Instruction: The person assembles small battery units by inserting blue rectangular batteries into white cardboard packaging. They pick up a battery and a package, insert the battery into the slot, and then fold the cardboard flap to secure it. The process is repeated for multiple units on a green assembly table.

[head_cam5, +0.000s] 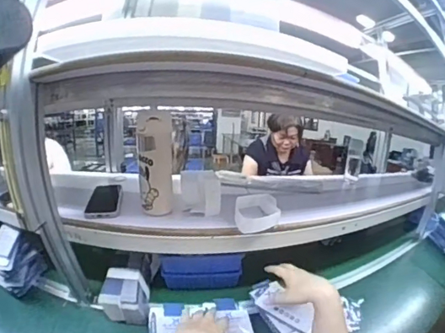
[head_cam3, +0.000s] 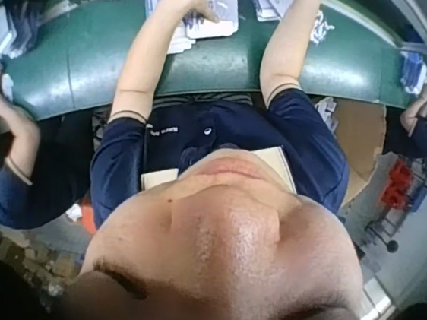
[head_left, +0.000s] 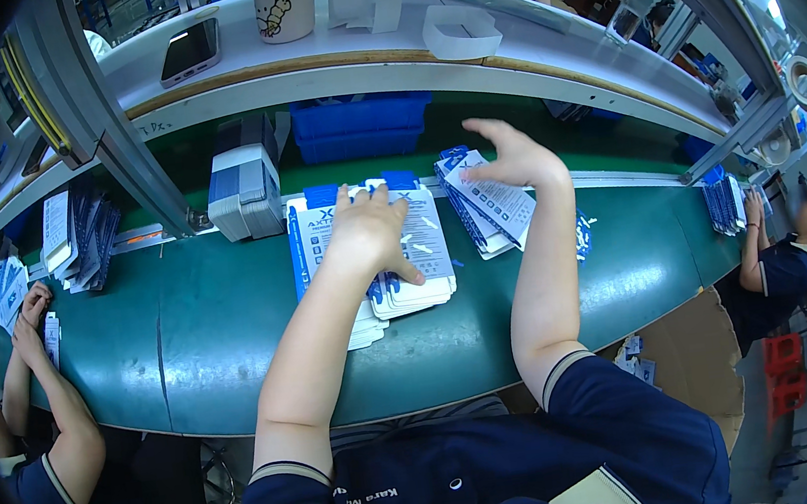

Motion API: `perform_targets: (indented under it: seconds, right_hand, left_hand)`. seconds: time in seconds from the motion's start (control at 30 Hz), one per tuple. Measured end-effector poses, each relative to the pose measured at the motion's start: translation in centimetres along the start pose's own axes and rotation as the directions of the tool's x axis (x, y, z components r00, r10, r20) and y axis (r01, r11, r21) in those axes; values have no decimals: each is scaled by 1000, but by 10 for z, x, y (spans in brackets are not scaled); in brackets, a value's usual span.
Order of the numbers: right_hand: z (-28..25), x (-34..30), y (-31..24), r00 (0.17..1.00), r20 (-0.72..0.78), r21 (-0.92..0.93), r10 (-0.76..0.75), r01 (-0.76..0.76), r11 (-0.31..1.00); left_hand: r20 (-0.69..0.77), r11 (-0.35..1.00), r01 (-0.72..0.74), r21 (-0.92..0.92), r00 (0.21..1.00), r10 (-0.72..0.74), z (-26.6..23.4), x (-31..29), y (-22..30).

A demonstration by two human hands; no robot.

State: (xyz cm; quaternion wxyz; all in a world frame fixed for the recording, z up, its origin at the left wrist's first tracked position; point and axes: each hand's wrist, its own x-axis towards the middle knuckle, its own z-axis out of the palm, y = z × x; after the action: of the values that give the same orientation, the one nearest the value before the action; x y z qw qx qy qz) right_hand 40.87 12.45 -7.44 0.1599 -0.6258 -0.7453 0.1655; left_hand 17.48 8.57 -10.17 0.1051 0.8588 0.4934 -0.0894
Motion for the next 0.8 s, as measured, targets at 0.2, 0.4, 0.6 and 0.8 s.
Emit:
perform_targets:
  seconds: [0.2,0.4,0.6,0.8]
  right_hand:
    - [22,11,-10,848,264,-316,459,-374,872]
    - [25,14,-13,856,197,-278,478,-419,865]
    - [35,21,-13,876,128,-313,465,-409,857]
    - [21,9,-28,997,-73,-83,-32,26,996]
  left_hand:
    - [-94,996,76,-49,992,-80,2,6,-5]
    - [-92,989,78,-128,992,-91,9,17,-10]
    - [-213,992,37,-124,975,-63,2,10,-10]
    - [-569,960,-111,-259,820,-58,-20,-10,-13]
